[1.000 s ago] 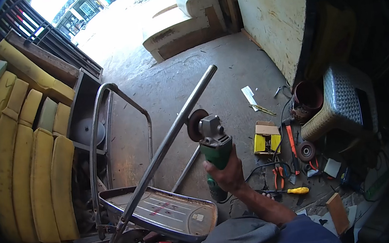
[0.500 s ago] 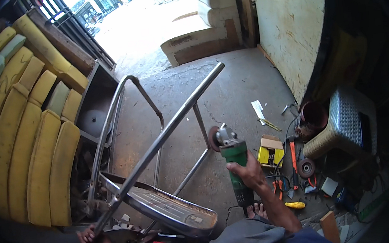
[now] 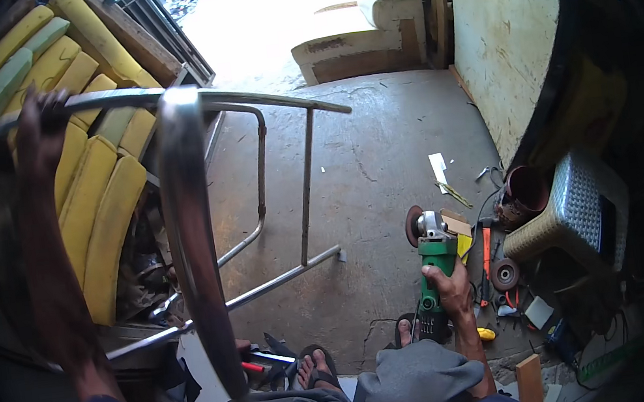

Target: The person uses an angle grinder to grind the metal surfaces and joints of a folding chair frame while stabilizing it by hand.

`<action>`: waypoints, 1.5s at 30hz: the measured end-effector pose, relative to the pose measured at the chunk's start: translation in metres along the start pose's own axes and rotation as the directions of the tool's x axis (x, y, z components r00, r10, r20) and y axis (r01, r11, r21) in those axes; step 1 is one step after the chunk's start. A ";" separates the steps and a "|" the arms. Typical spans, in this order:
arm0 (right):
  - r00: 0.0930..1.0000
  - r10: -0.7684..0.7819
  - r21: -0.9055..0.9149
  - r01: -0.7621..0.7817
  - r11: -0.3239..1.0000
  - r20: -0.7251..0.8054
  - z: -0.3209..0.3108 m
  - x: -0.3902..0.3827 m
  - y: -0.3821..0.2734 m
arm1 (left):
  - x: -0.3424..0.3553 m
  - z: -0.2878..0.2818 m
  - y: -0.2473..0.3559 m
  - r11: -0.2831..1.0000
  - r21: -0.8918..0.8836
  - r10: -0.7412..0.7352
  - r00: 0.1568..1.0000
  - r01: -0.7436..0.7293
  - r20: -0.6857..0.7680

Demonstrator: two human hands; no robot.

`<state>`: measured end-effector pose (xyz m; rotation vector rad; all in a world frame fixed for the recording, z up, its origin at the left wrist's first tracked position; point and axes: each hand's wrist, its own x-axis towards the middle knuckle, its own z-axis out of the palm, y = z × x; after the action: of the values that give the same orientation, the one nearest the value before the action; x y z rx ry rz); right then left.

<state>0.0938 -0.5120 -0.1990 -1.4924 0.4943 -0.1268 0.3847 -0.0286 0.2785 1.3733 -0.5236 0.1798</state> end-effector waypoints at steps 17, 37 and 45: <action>0.996 0.066 -0.004 -0.067 0.998 -0.066 -0.034 0.002 0.024 | 0.213 0.119 -0.197 0.857 0.444 -0.095 0.928 0.261 -0.361; 0.989 -0.027 -0.518 -0.053 0.854 -0.147 -0.048 -0.005 0.007 | -0.026 0.267 -0.358 0.130 0.961 -0.546 0.792 -0.242 0.273; 0.955 -0.200 -0.855 0.285 0.433 0.217 0.005 0.049 0.016 | -0.059 0.248 -0.383 0.204 0.911 -0.098 0.918 -0.359 0.384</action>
<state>0.1365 -0.5246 -0.2260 -2.6182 0.2495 -0.0204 0.4322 -0.3350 -0.0611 2.7173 -0.9317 0.4701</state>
